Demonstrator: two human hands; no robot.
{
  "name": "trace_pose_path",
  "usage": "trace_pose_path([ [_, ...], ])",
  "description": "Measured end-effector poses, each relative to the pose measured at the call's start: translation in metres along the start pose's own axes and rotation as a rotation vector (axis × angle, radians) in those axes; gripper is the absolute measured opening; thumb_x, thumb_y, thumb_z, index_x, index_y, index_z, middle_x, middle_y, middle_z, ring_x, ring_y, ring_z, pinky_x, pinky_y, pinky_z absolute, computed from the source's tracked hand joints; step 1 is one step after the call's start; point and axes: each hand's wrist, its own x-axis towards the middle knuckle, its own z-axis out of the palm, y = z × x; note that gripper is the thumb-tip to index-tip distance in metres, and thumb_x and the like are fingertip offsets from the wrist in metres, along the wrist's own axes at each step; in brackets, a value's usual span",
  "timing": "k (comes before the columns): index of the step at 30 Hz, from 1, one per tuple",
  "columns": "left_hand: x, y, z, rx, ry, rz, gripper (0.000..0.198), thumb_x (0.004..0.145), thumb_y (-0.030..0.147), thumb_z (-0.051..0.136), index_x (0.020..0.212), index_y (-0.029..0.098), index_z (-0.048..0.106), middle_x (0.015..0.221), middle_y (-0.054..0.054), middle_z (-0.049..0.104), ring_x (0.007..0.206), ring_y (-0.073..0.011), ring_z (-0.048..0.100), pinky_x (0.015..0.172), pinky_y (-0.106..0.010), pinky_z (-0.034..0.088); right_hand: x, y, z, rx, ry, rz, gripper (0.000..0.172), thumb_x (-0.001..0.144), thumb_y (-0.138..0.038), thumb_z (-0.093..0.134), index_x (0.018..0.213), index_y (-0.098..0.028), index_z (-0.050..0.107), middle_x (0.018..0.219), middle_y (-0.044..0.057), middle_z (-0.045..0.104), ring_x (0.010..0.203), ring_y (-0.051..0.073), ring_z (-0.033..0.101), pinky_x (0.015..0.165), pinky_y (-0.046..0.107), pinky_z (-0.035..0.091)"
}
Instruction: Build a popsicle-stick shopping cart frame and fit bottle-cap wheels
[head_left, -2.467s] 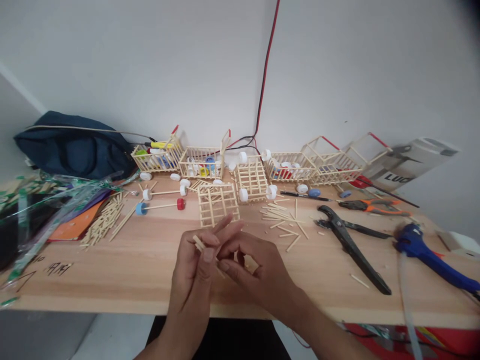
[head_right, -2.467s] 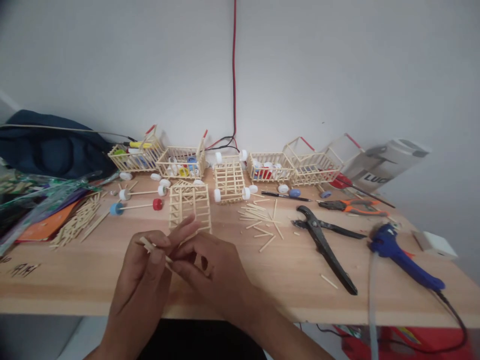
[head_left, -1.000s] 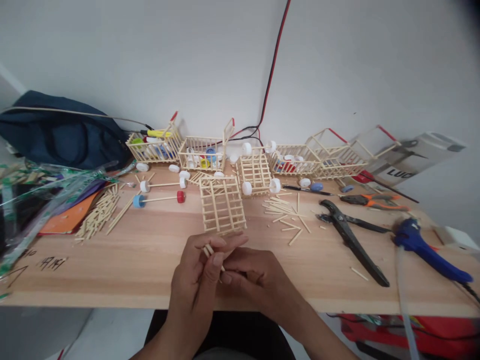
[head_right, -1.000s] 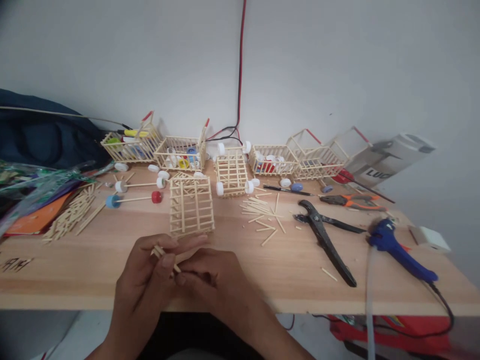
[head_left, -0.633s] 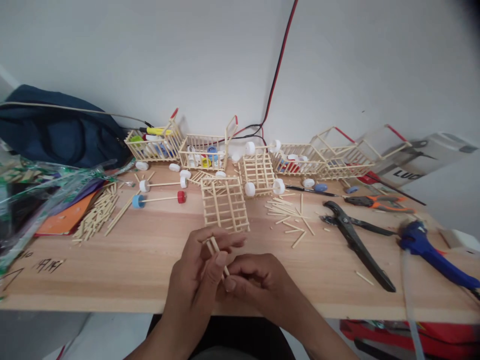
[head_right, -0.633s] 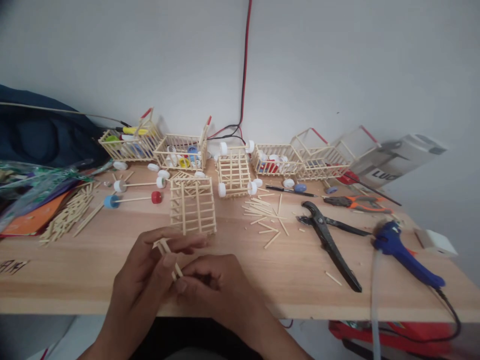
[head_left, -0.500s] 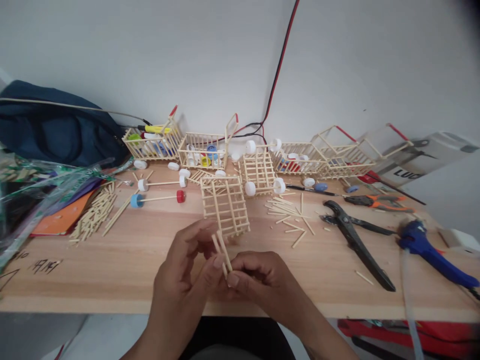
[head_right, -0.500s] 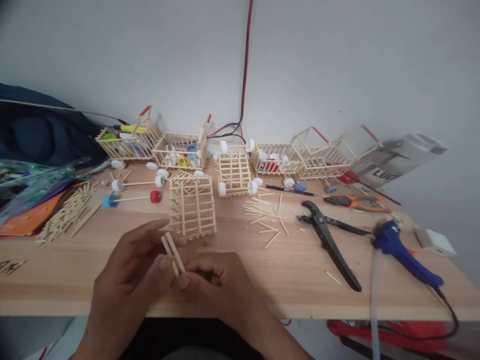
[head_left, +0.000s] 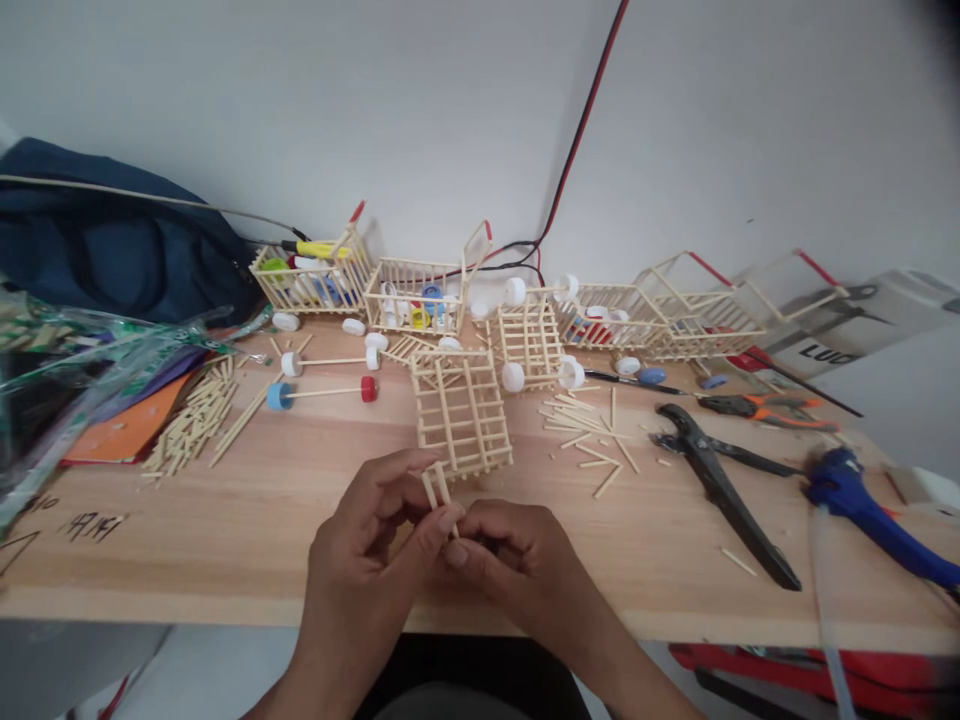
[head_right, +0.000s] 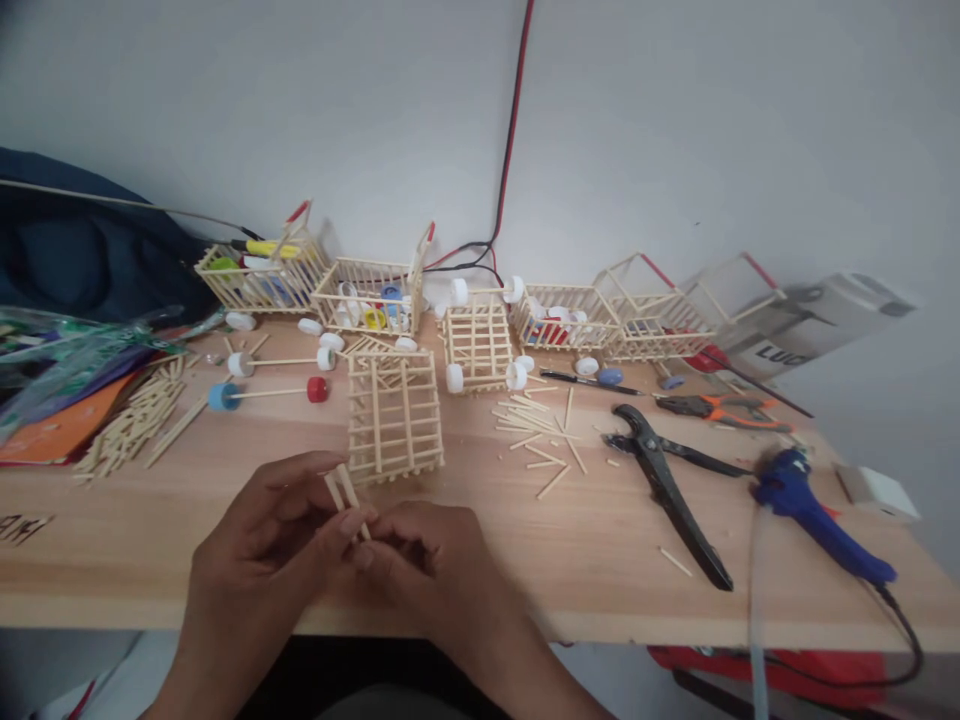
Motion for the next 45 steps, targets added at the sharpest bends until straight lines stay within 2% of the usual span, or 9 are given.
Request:
trace_pose_path([
  [7, 0.0, -0.005, 0.0, -0.006, 0.005, 0.001, 0.031, 0.079, 0.027, 0.067, 0.109, 0.022, 0.06, 0.067, 0.004, 0.063, 0.06, -0.0097, 0.06, 0.058, -0.018, 0.048, -0.005, 0.005, 0.0, -0.073, 0.085, 0.038, 0.025, 0.089, -0.039, 0.056, 0.085, -0.018, 0.069, 0.075, 0.002, 0.066, 0.066, 0.012, 0.054, 0.061, 0.022, 0.04],
  [15, 0.005, -0.008, -0.005, -0.046, -0.149, -0.033, 0.03, 0.083, 0.03, 0.061, 0.111, 0.019, 0.056, 0.063, 0.004, 0.061, 0.057, -0.0111, 0.06, 0.058, -0.021, 0.048, -0.012, 0.004, 0.001, -0.051, 0.043, 0.049, 0.03, 0.089, -0.042, 0.054, 0.075, -0.017, 0.064, 0.064, -0.001, 0.056, 0.059, 0.01, 0.046, 0.056, 0.022, 0.035],
  [20, 0.001, 0.002, -0.001, -0.038, -0.097, -0.019, 0.034, 0.082, 0.025, 0.061, 0.115, 0.02, 0.054, 0.061, 0.007, 0.056, 0.055, -0.0085, 0.054, 0.058, -0.019, 0.044, -0.011, 0.003, 0.004, 0.083, 0.032, 0.063, 0.032, 0.089, -0.044, 0.055, 0.072, -0.016, 0.06, 0.063, -0.001, 0.055, 0.058, 0.009, 0.046, 0.056, 0.022, 0.035],
  [27, -0.002, 0.003, -0.003, 0.029, -0.096, 0.042, 0.035, 0.084, 0.027, 0.059, 0.119, 0.021, 0.056, 0.062, 0.007, 0.052, 0.058, -0.0092, 0.053, 0.059, -0.019, 0.043, -0.012, -0.001, 0.006, -0.066, 0.064, 0.027, 0.032, 0.09, -0.043, 0.054, 0.076, -0.016, 0.065, 0.064, -0.002, 0.055, 0.06, 0.01, 0.046, 0.057, 0.022, 0.035],
  [30, -0.001, 0.004, -0.006, 0.039, -0.091, 0.062, 0.035, 0.085, 0.029, 0.058, 0.119, 0.021, 0.058, 0.064, 0.005, 0.053, 0.059, -0.0096, 0.052, 0.059, -0.019, 0.043, -0.014, -0.003, 0.001, -0.196, 0.106, -0.042, 0.025, 0.09, -0.039, 0.056, 0.08, -0.019, 0.068, 0.068, -0.001, 0.06, 0.06, 0.01, 0.049, 0.056, 0.022, 0.036],
  [33, 0.002, 0.005, -0.011, 0.057, -0.055, 0.079, 0.037, 0.085, 0.03, 0.059, 0.121, 0.021, 0.058, 0.066, 0.004, 0.054, 0.059, -0.0095, 0.052, 0.06, -0.019, 0.044, -0.012, -0.006, -0.009, -0.42, 0.285, -0.228, 0.015, 0.089, -0.029, 0.056, 0.092, -0.022, 0.068, 0.078, 0.001, 0.063, 0.066, 0.012, 0.053, 0.059, 0.023, 0.04],
  [36, 0.009, -0.002, -0.021, 0.144, -0.028, 0.095, 0.039, 0.086, 0.032, 0.058, 0.124, 0.023, 0.057, 0.068, 0.004, 0.055, 0.059, -0.0095, 0.052, 0.062, -0.02, 0.044, -0.005, -0.01, -0.02, -0.676, 0.434, -0.437, 0.026, 0.087, -0.021, 0.056, 0.112, -0.024, 0.066, 0.096, 0.006, 0.062, 0.085, 0.017, 0.057, 0.073, 0.029, 0.046],
  [40, 0.022, -0.017, -0.044, 0.353, -0.069, 0.111, 0.046, 0.087, 0.034, 0.055, 0.131, 0.023, 0.052, 0.071, 0.004, 0.053, 0.061, -0.0103, 0.05, 0.057, -0.019, 0.04, 0.007, -0.012, -0.029, -0.859, 0.395, -0.56, 0.03, 0.087, -0.02, 0.058, 0.116, -0.024, 0.065, 0.109, 0.008, 0.059, 0.098, 0.02, 0.053, 0.08, 0.035, 0.046],
  [45, 0.037, -0.027, -0.064, 0.639, -0.091, 0.161, 0.041, 0.089, 0.035, 0.05, 0.128, 0.022, 0.05, 0.07, 0.004, 0.059, 0.059, -0.0122, 0.053, 0.061, -0.021, 0.041, 0.015, -0.005, -0.034, -0.841, 0.419, -0.588, 0.024, 0.087, -0.02, 0.058, 0.11, -0.023, 0.067, 0.109, 0.008, 0.059, 0.099, 0.02, 0.054, 0.081, 0.036, 0.047],
])
